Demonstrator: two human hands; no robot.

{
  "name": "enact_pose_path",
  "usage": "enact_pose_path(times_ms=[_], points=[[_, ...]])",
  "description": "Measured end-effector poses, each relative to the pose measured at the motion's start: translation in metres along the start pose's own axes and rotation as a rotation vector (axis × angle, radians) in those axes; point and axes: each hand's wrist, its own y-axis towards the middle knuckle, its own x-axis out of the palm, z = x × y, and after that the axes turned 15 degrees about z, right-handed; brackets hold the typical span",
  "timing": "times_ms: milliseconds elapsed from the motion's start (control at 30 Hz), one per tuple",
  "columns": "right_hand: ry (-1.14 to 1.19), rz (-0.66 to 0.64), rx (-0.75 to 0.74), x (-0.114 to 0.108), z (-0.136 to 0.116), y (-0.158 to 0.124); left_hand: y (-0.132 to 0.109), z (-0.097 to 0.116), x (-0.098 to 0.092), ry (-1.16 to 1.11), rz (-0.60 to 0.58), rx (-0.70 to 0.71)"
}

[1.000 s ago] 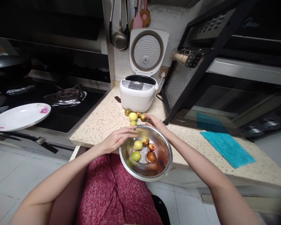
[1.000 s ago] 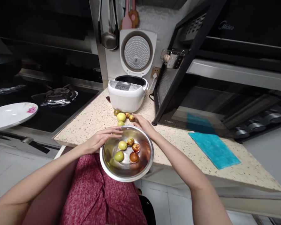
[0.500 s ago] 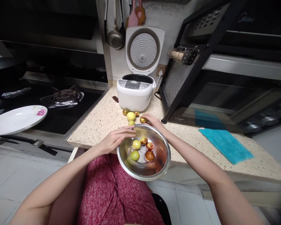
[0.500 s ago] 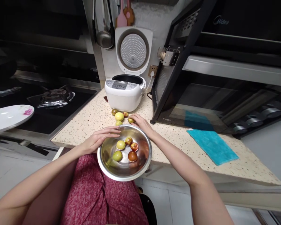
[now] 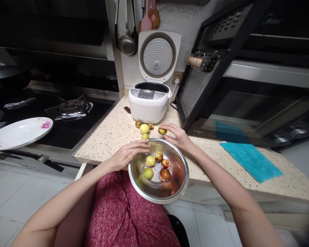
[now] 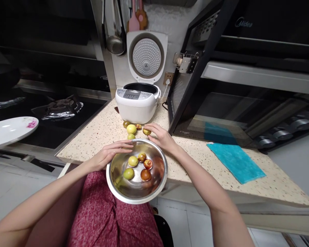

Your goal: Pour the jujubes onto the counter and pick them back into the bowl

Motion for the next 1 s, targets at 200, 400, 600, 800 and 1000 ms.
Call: enact_pose_path(times_ms=[200,400,600,800,1000], points=[[0.123,0.041,0.035,-0.013,-0.021,0.008,-0.001,-0.003,0.001,0.003,-0.001,0.021],[0.404,-0.346,0.051,-0.019,-0.056,0.01,-0.002,-0.004,0.002,-0.012,0.009,0.017],[0.483,-0.573,0.047,-0.018,-0.064,0.007,-0.003,-0.006,0.001,-0.023,-0.005,0.011],[0.462,-0.617,0.036,-0.015,-0.061,0.003,-0.004,-0.007,0.002,-0.028,-0.002,0.012],[0.471,-0.596,0.052,-0.014,-0.063,0.004,-0.004,-0.008,0.002,-0.025,0.003,0.025]])
